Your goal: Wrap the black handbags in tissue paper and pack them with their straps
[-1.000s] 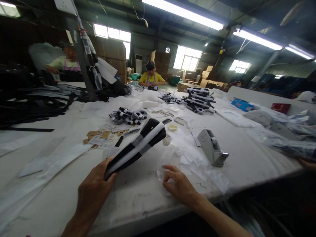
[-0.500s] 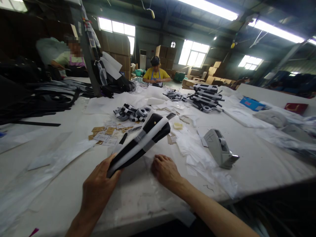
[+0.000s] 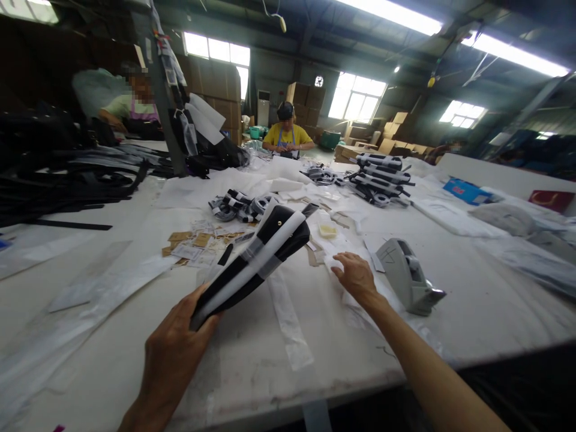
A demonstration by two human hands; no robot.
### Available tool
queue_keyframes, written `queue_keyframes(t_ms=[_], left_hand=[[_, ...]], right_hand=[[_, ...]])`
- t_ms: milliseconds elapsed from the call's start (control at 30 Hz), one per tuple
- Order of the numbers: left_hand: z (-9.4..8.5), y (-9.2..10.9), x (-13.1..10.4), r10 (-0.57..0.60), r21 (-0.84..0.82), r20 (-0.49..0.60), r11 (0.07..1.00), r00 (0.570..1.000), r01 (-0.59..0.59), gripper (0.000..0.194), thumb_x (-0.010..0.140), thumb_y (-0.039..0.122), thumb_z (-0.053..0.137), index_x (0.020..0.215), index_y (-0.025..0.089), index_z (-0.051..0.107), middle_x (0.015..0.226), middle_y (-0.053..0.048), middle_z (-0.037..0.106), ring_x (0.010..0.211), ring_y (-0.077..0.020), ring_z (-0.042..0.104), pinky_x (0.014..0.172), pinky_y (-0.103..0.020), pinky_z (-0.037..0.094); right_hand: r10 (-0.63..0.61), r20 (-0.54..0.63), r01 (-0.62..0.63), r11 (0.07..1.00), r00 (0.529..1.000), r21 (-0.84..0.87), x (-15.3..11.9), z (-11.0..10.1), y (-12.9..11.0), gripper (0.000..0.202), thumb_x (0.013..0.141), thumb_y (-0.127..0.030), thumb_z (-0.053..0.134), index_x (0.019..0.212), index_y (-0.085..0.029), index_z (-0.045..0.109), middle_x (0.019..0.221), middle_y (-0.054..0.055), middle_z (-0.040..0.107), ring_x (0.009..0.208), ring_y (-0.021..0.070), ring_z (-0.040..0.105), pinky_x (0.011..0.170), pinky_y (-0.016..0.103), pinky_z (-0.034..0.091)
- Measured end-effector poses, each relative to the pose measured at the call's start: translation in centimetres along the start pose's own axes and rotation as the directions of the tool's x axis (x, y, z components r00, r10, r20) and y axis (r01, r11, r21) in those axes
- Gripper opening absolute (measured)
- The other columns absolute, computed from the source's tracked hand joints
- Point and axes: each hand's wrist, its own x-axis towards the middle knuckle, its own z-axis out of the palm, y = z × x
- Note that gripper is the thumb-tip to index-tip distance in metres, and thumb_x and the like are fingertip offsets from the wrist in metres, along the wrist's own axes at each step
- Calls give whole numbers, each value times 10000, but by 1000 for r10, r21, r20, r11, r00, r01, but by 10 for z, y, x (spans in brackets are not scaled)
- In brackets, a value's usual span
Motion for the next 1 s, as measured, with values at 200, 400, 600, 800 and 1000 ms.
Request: queue_keyframes(t_ms=[200, 400, 600, 800, 1000], left_hand=[[-1, 3, 0, -4, 4, -4, 1000, 1000, 4, 384, 932, 410, 490, 1241, 200, 581, 1136, -71, 722, 944, -244, 718, 816, -328, 570], [-1, 6, 0, -33, 2, 30, 999, 999, 33, 392, 926, 424, 503, 1249, 217, 581, 1161, -73, 714, 933, -258, 720, 818, -347, 570], [-1, 7, 1, -58, -4, 48, 998, 997, 59, 399, 907, 424, 521, 1248, 227, 585, 1158, -68, 715, 916, -261, 719, 807, -357, 572], [-1, 7, 1, -74, 9, 62, 997, 995, 74, 419, 910, 450, 502, 1261, 235, 580, 1156, -61, 714, 905, -252, 718, 809, -350, 569], [1, 2, -1, -73, -2, 110, 997, 991, 74, 464, 895, 464, 512, 1293, 233, 567, 1188, -65, 702, 934, -269, 710, 792, -363, 575]], right_hand=[[204, 39, -204, 979, 978, 6, 2, 3, 48, 432, 878, -308, 585, 1283, -160, 606, 1225, 115, 689, 1133, 274, 630, 960, 381, 443], [246, 95, -261, 940, 965, 218, 19, 4, 35, 630, 730, -364, 747, 1313, -212, 567, 1152, 87, 711, 1143, 314, 584, 980, 432, 380], [231, 113, -257, 828, 966, 498, 33, 13, 20, 547, 635, -143, 717, 1172, -227, 655, 849, 14, 694, 965, 249, 613, 933, 389, 392], [236, 226, -319, 513, 945, 797, 33, -3, 49, 291, 680, -394, 716, 880, -191, 657, 811, 31, 695, 747, 196, 643, 704, 322, 515], [231, 298, -362, 331, 926, 871, 11, -30, 83, 374, 580, -464, 818, 783, -209, 635, 789, 39, 700, 728, 187, 643, 683, 310, 532]])
